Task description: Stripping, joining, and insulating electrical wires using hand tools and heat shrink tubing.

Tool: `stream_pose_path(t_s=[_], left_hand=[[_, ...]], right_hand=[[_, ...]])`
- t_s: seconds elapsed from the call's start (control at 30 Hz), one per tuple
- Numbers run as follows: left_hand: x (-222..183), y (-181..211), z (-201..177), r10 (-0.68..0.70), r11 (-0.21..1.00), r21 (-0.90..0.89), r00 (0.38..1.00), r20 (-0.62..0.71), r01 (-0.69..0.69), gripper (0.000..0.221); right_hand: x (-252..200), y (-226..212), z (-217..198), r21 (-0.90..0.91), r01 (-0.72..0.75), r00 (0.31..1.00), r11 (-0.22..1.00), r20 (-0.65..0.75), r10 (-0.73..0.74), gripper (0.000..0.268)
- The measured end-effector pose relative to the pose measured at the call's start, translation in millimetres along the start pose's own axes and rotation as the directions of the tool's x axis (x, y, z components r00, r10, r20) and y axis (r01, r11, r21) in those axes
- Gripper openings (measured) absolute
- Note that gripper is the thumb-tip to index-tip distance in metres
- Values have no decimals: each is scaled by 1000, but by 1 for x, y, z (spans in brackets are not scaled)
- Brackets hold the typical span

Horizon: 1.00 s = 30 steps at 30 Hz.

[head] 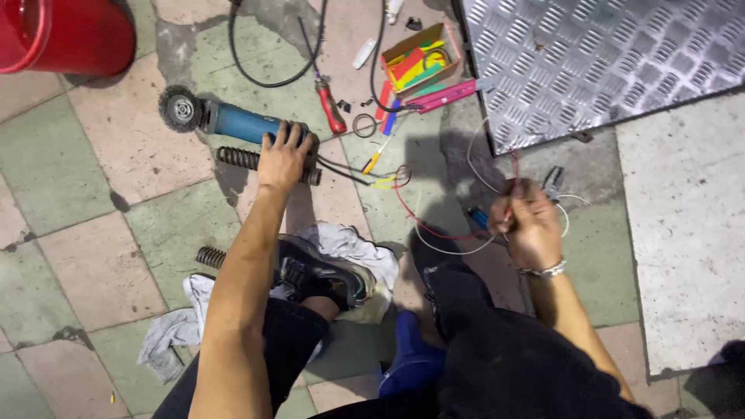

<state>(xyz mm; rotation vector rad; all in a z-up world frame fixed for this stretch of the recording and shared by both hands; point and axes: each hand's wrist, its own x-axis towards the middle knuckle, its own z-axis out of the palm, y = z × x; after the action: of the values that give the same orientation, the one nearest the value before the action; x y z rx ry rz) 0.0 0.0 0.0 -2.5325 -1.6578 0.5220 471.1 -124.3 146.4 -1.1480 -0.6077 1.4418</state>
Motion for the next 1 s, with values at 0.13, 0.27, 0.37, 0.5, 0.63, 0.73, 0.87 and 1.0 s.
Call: stream_pose_path(t_s=[0.13,0.27,0.37,0.5,0.63,0.73,0.87,1.0], left_hand=[[-35,-60,-7,2,1000,-26,999,-35,-3,41],[-65,-137,46,-317,948,81,920,231,306,44],[-82,-160,23,-472,881,156,843,257,446,40],[-84,-140,-80,-399,916,110,908,131,386,37],[-95,-86,-180,-226,972,97,958,174,212,36],[-110,-10,-292,-147,989,29,930,338,146,31],[-93,61,-330,143,821,-571,963,230,14,50],[-45,131,-198,211,425,-888,973,-92,-176,86]], right_hand=[[19,-12,9,-61,37,997,997,-65,-41,16],[30,-10,36,-136,-53,991,989,-126,36,14],[40,15,45,-120,-113,988,986,-114,100,14],[44,65,38,-181,-142,989,973,-66,132,17],[41,91,43,-257,-145,989,955,-17,146,16],[34,82,61,-237,-135,986,962,60,153,11],[32,30,79,-46,-170,979,984,111,174,11],[61,27,68,85,-140,973,986,198,121,14]])
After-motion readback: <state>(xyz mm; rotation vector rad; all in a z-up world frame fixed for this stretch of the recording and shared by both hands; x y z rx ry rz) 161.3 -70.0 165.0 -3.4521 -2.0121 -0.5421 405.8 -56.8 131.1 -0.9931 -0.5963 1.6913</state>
